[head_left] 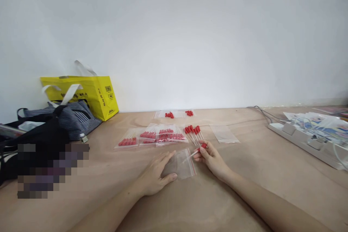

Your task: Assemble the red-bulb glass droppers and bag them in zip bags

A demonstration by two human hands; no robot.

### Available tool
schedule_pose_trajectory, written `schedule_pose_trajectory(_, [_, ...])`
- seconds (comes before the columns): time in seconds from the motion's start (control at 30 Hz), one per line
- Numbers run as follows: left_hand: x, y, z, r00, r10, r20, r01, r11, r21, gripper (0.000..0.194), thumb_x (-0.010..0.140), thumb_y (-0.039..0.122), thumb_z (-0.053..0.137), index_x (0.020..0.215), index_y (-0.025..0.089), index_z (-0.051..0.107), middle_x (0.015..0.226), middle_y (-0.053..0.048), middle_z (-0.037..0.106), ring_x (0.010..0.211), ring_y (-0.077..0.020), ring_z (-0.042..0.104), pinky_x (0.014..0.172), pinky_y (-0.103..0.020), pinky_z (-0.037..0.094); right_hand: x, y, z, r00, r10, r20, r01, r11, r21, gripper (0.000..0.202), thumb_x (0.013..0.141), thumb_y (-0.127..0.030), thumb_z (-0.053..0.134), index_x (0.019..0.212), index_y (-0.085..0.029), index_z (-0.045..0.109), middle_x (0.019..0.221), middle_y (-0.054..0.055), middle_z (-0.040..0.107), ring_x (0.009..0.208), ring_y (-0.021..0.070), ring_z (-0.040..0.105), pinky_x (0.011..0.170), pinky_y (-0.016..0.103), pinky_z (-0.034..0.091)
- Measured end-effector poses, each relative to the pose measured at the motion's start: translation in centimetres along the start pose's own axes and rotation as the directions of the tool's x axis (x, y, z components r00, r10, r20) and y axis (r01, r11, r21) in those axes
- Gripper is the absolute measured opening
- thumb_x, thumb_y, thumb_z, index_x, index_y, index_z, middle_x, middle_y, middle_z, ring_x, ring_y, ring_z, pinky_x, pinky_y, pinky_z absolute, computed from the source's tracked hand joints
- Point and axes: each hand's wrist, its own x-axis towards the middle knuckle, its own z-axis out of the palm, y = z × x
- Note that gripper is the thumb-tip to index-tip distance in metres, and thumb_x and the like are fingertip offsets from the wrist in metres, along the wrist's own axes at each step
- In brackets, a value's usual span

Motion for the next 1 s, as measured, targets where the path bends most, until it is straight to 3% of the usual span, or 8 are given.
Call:
schedule_pose_trajectory(0.17, [0.0, -0.3, 0.2, 1.000, 0.005, 0.007, -0.004, 0.999, -0.040, 0.063, 0.079, 0.042, 0.047, 0.133, 0.025, 0.019, 0.135, -0.007, 0.034, 0.122, -0.0262, 0.030, 0.100, -0.046, 0.027, -0.7, -0.7, -0.2, 0.955, 0.107, 0.277, -0.051, 0.978, -0.202, 0.046, 0.064, -0.053, 0.061, 0.091, -0.019, 0.049, 0.071, -0.002, 0.056, 0.048, 0.0060, 0.047, 0.050, 0.023, 0.041])
schedule_pose_trajectory(0.33, [0.3, 0.0, 0.3, 0.997, 0.069, 0.039, -0.065, 0.994, -0.087, 0.063, 0.078, 0.042, 0.049, 0.133, 0.028, 0.019, 0.132, -0.006, 0.038, 0.118, -0.0261, 0.036, 0.097, -0.045, 0.031, -0.7, -0.5, 0.1, 0.911, 0.065, 0.408, 0.016, 0.981, -0.193, 0.037, 0.061, -0.044, 0.068, 0.072, -0.019, 0.043, 0.067, -0.004, 0.054, 0.063, 0.0091, 0.051, 0.060, 0.022, 0.039])
schedule_pose_trajectory(0.43, [0.6, 0.4, 0.0, 0.993, 0.114, 0.006, -0.113, 0.989, -0.098, 0.059, 0.077, 0.042, 0.051, 0.129, 0.028, 0.027, 0.127, -0.005, 0.042, 0.113, -0.0246, 0.041, 0.094, -0.041, 0.035, -0.4, -0.1, 0.0, 0.916, 0.099, 0.388, 0.010, 0.963, -0.270, 0.036, 0.060, -0.044, 0.068, 0.067, -0.018, 0.043, 0.063, -0.004, 0.052, 0.059, 0.0093, 0.051, 0.057, 0.022, 0.039])
schedule_pose_trajectory(0.6, [0.1, 0.0, -1.1, 0.990, 0.137, -0.035, -0.139, 0.988, -0.069, 0.047, 0.075, 0.043, 0.052, 0.116, 0.022, 0.044, 0.110, -0.006, 0.052, 0.099, -0.0217, 0.050, 0.086, -0.035, 0.042, -0.2, -0.1, -0.7, 0.939, 0.094, 0.331, 0.009, 0.955, -0.296, 0.038, 0.063, -0.045, 0.065, 0.079, -0.020, 0.042, 0.071, -0.002, 0.057, 0.066, 0.0113, 0.054, 0.063, 0.025, 0.040])
schedule_pose_trajectory(0.73, [-0.5, -1.1, -1.3, 0.994, 0.098, 0.043, -0.097, 0.995, -0.028, 0.050, 0.073, 0.046, 0.054, 0.118, 0.026, 0.046, 0.124, -0.005, 0.048, 0.114, -0.0257, 0.042, 0.096, -0.041, 0.034, -0.3, -0.5, -1.0, 0.901, 0.091, 0.424, 0.056, 0.945, -0.321, 0.032, 0.072, -0.046, 0.058, 0.080, -0.019, 0.042, 0.071, -0.003, 0.056, 0.064, 0.0096, 0.051, 0.062, 0.023, 0.038])
schedule_pose_trajectory(0.87, [-0.4, -0.9, -1.1, 0.987, 0.130, 0.095, -0.125, 0.991, -0.053, 0.047, 0.077, 0.043, 0.051, 0.120, 0.026, 0.044, 0.127, -0.004, 0.047, 0.119, -0.0234, 0.038, 0.102, -0.044, 0.024, -0.7, -0.9, -0.5, 0.878, 0.054, 0.475, 0.126, 0.932, -0.340, 0.026, 0.075, -0.042, 0.055, 0.075, -0.018, 0.043, 0.068, -0.003, 0.054, 0.062, 0.0090, 0.050, 0.059, 0.022, 0.037])
schedule_pose_trajectory(1.0, [-0.2, -0.2, -1.1, 0.983, 0.150, 0.103, -0.146, 0.988, -0.047, 0.046, 0.078, 0.041, 0.050, 0.120, 0.023, 0.045, 0.126, -0.004, 0.048, 0.119, -0.0214, 0.038, 0.105, -0.044, 0.020, -1.1, -0.7, 0.2, 0.937, 0.046, 0.347, 0.113, 0.898, -0.425, 0.026, 0.066, -0.036, 0.065, 0.068, -0.018, 0.045, 0.059, -0.005, 0.052, 0.054, 0.0082, 0.048, 0.051, 0.020, 0.036])
